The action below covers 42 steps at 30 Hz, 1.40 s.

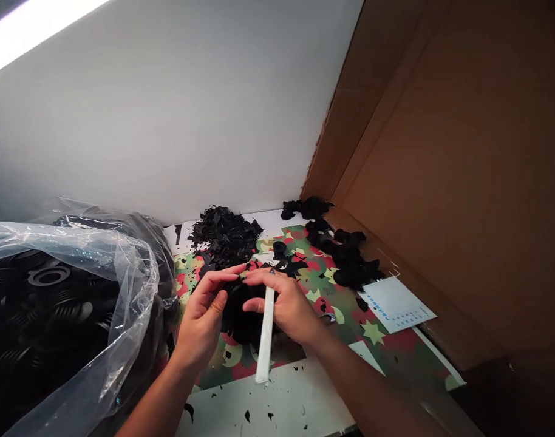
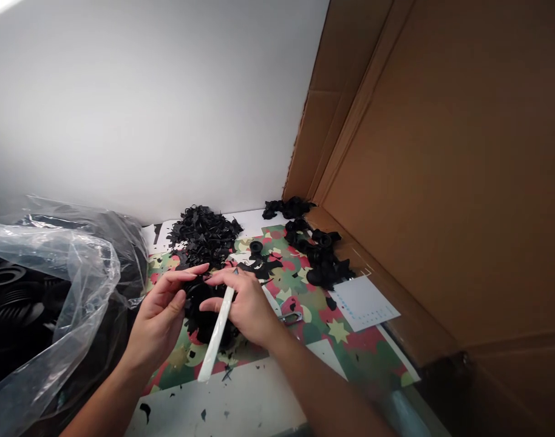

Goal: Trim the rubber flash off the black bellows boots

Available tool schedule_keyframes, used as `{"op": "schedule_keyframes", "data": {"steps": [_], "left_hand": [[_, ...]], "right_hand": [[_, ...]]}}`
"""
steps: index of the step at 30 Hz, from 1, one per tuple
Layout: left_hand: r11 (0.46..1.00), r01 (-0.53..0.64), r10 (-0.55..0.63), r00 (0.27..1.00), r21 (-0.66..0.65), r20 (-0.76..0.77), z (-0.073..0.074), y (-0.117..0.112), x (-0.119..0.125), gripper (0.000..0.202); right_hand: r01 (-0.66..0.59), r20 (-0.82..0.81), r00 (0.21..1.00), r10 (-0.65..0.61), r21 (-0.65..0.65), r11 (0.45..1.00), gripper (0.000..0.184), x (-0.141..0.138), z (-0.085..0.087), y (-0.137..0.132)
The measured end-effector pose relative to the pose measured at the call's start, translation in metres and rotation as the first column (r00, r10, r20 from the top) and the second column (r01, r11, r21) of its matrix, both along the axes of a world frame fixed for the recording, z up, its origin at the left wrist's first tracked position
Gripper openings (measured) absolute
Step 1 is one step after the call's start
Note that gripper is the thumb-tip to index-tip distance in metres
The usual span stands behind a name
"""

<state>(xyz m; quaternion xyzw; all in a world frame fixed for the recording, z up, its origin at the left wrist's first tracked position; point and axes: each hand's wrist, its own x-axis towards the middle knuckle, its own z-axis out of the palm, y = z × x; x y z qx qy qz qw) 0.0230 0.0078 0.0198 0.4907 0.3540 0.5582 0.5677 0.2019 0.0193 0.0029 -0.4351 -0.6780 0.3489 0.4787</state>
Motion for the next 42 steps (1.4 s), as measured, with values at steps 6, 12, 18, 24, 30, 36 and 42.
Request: {"op": "schedule_keyframes", "data": {"steps": [6, 12, 18, 24, 30, 36, 42], "left_hand": [[0.989, -0.135, 0.145, 0.957, 0.058, -0.251, 0.009, 0.001, -0.005, 0.03], [0.987, -0.104, 0.047, 0.913, -0.12, -0.406, 0.015, 0.002, -0.003, 0.035], [0.982, -0.088, 0.016, 0.924, -0.17, -0.383, 0.016, 0.003, -0.003, 0.03], [0.989, -0.148, 0.117, 0.872, -0.027, -0.475, 0.016, 0.001, -0.002, 0.015], [0.986, -0.163, 0.135, 0.877, -0.023, -0.46, 0.01, -0.004, 0.008, 0.02], [0.972, -0.22, 0.23, 0.851, 0.077, -0.471, 0.002, -0.013, 0.019, 0.021], [0.97, -0.181, 0.235, 0.879, 0.164, -0.414, 0.004, -0.02, 0.021, 0.022]], "right_hand": [[0.115, 0.141, 0.969, -0.201, 0.464, 0.878, 0.004, -0.004, 0.005, -0.009], [0.079, 0.232, 0.938, -0.256, 0.577, 0.813, 0.01, -0.002, 0.01, -0.014], [0.069, 0.188, 0.968, -0.169, 0.447, 0.892, 0.005, -0.001, 0.007, -0.013], [0.018, -0.089, 0.996, -0.01, 0.086, 0.996, 0.024, -0.002, 0.01, -0.006], [0.071, -0.254, 0.965, -0.071, -0.01, 0.997, 0.012, -0.016, 0.009, -0.013], [0.164, -0.198, 0.963, -0.185, -0.12, 0.979, 0.012, -0.019, 0.003, -0.01], [0.23, -0.316, 0.91, -0.267, -0.15, 0.962, 0.03, 0.008, -0.001, 0.018]]}}
